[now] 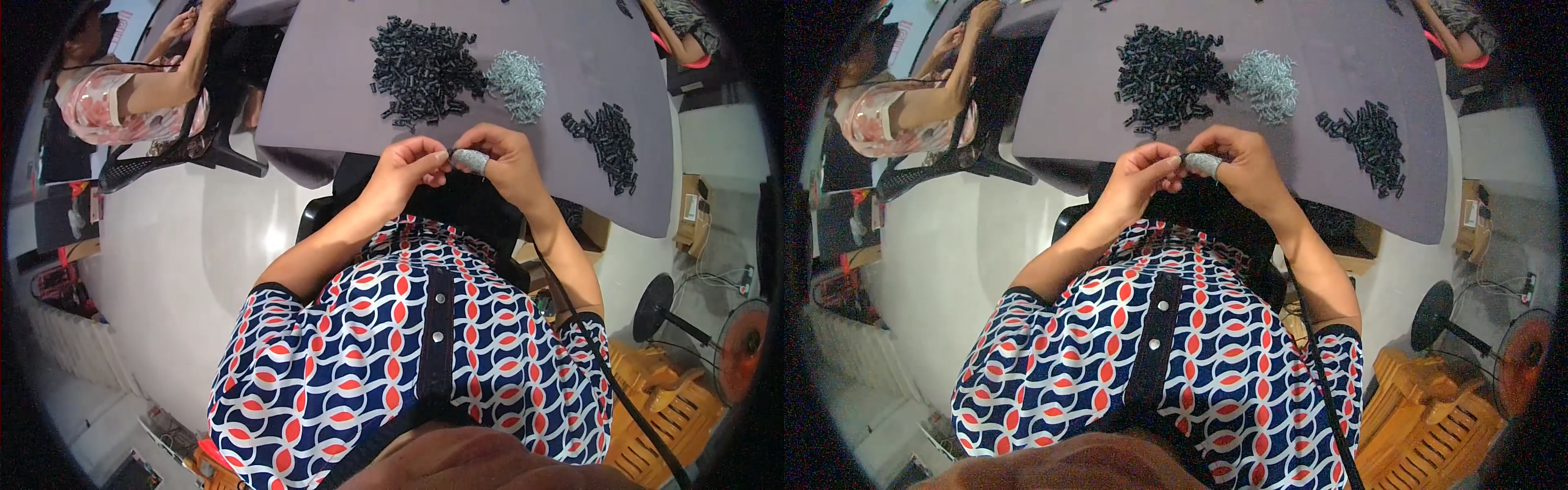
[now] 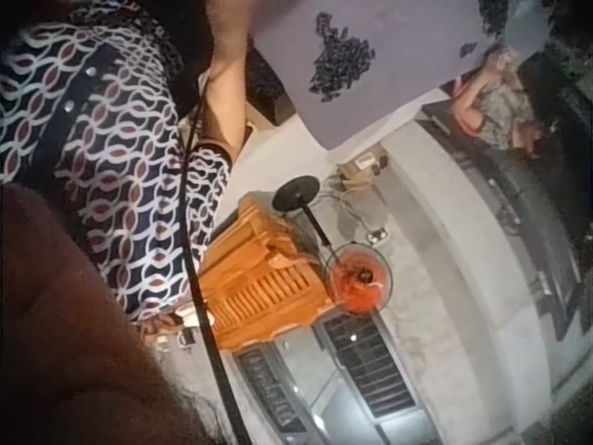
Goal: Sorting small black plastic components on a table.
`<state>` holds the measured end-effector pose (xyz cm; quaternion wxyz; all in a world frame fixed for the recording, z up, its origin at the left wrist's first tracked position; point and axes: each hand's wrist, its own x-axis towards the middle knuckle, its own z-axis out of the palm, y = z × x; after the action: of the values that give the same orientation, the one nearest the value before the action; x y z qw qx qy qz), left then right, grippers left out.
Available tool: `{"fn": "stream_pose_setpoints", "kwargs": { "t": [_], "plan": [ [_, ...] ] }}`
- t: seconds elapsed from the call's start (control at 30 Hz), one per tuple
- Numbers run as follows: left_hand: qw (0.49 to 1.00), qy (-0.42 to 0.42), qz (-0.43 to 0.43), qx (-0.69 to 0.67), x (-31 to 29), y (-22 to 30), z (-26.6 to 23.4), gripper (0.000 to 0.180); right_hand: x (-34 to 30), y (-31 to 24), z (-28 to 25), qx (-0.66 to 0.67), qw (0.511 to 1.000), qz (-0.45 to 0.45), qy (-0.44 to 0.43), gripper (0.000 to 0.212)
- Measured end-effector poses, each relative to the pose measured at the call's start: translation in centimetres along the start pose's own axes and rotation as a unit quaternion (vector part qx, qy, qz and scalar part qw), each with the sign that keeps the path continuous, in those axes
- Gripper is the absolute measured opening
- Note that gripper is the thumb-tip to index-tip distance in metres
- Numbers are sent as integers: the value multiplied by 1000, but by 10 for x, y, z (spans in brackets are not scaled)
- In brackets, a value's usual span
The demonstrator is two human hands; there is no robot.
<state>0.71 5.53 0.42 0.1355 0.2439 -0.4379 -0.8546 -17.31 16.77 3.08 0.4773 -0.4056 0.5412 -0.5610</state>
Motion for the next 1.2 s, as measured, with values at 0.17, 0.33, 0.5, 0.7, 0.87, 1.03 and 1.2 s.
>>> {"fn": "stream_pose_setpoints", "kwargs": {
  "t": [0.17, 0.33, 0.5, 0.7, 0.87, 1.03, 1.2],
  "plan": [
    [1000, -15, 12, 8, -4, 5, 4, 16, 0, -10, 1, -55, 998, 2, -16, 12],
    [997, -46, -32, 61, -4, 14, 2, 18, 0, -28, 1, -205, 974, -82, -40, 17],
    [988, -112, -101, 24, 3, 19, -10, 16, -1, -43, 2, -298, 939, -143, -96, 29],
    [975, -134, -160, -76, 11, 13, -6, 15, -6, -43, 1, -271, 955, -92, -75, 31],
    [987, -49, -101, -111, 14, 8, 3, 17, -10, -35, 1, -82, 996, -21, 10, 50],
    [998, 17, -56, -32, 10, 15, 22, 17, -16, -49, -1, -375, 921, -103, 28, 59],
    [999, 34, 1, 39, 12, 7, 29, 14, -3, -33, 2, -577, 784, -221, 52, 39]
  ]
}}
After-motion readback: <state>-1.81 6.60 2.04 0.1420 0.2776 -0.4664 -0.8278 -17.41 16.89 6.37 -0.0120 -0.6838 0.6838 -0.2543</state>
